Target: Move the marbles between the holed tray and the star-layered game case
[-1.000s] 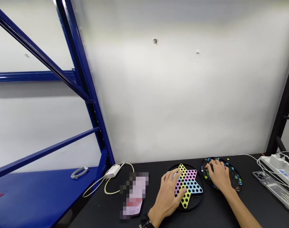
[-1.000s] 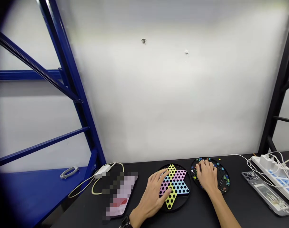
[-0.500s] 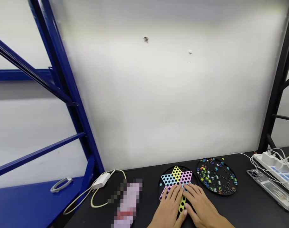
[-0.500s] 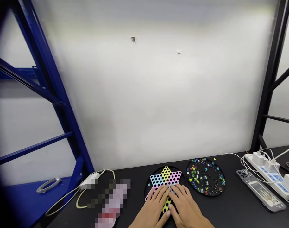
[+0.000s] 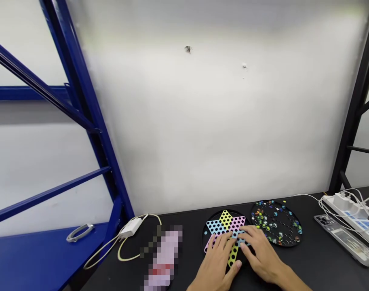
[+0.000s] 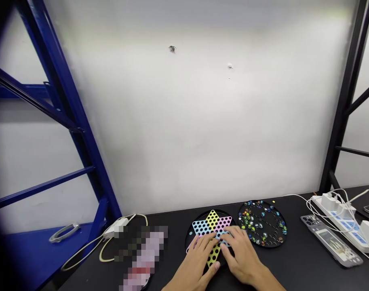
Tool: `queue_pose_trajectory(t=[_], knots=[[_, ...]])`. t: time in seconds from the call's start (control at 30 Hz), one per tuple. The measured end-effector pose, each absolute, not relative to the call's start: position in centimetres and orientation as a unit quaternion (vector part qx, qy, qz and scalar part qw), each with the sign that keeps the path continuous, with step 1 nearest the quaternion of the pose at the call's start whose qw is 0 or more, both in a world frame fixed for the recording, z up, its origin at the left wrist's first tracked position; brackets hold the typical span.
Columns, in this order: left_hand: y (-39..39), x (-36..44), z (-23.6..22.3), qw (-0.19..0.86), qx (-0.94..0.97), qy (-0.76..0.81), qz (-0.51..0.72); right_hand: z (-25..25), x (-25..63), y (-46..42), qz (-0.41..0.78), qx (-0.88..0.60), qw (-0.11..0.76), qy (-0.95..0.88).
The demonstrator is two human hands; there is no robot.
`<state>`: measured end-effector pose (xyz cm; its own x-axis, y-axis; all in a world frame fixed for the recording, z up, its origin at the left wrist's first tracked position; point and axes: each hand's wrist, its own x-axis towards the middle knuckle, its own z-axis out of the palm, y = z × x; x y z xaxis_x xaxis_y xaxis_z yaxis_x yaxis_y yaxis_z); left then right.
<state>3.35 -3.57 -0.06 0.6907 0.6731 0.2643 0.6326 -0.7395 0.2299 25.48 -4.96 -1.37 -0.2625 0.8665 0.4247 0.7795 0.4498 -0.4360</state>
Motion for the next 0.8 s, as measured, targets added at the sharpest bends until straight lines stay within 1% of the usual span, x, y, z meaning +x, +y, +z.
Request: queue_pose_trajectory(t=[0.07, 0.1, 0.23, 0.37, 0.43, 0.5, 0.57, 0.6, 0.67, 0.73, 0.8], knots=[[-3.9, 3.6, 0.4, 0.07, 0.914, 0.357, 0.177, -0.8, 27.9, -3.3, 0.031, -0.585, 0.344, -0.734], [-4.0, 3.6, 0.6, 0.079, 0.913, 0.357, 0.18, -0.6, 29.4, -2.3, 0.015, -0.621, 0.347, -0.703], [-4.0, 3.9, 0.9, 0.112, 0.911, 0.351, 0.186, -0.7, 35.7, 1.1, 0.029, -0.722, 0.299, -0.624], [-3.6, 4.0, 0.5, 0.129, 0.91, 0.339, 0.199, -2.7, 38.6, 2.7, 0.068, -0.743, 0.229, -0.625], [-3.6, 4.0, 0.5, 0.137, 0.91, 0.339, 0.198, -3.8, 38.9, 3.1, 0.066, -0.74, 0.214, -0.634], [-3.7, 4.0, 0.7, 0.138, 0.908, 0.342, 0.197, -4.4, 38.8, 3.3, 0.065, -0.737, 0.22, -0.636], [-3.9, 4.0, 1.1, 0.134, 0.909, 0.342, 0.199, -4.3, 38.9, 3.3, 0.091, -0.727, 0.257, -0.631], [-3.9, 4.0, 1.2, 0.133, 0.909, 0.342, 0.198, -3.9, 39.0, 3.3, 0.12, -0.718, 0.292, -0.621], [-4.0, 4.0, 1.5, 0.135, 0.91, 0.342, 0.194, -2.9, 39.7, 3.2, 0.218, -0.683, 0.417, -0.558], [-4.0, 3.9, 1.7, 0.137, 0.909, 0.346, 0.188, -1.8, 41.0, 2.9, 0.315, -0.627, 0.553, -0.45], [-4.0, 4.0, 1.7, 0.133, 0.909, 0.348, 0.187, -1.0, 42.7, 2.5, 0.361, -0.572, 0.637, -0.37]])
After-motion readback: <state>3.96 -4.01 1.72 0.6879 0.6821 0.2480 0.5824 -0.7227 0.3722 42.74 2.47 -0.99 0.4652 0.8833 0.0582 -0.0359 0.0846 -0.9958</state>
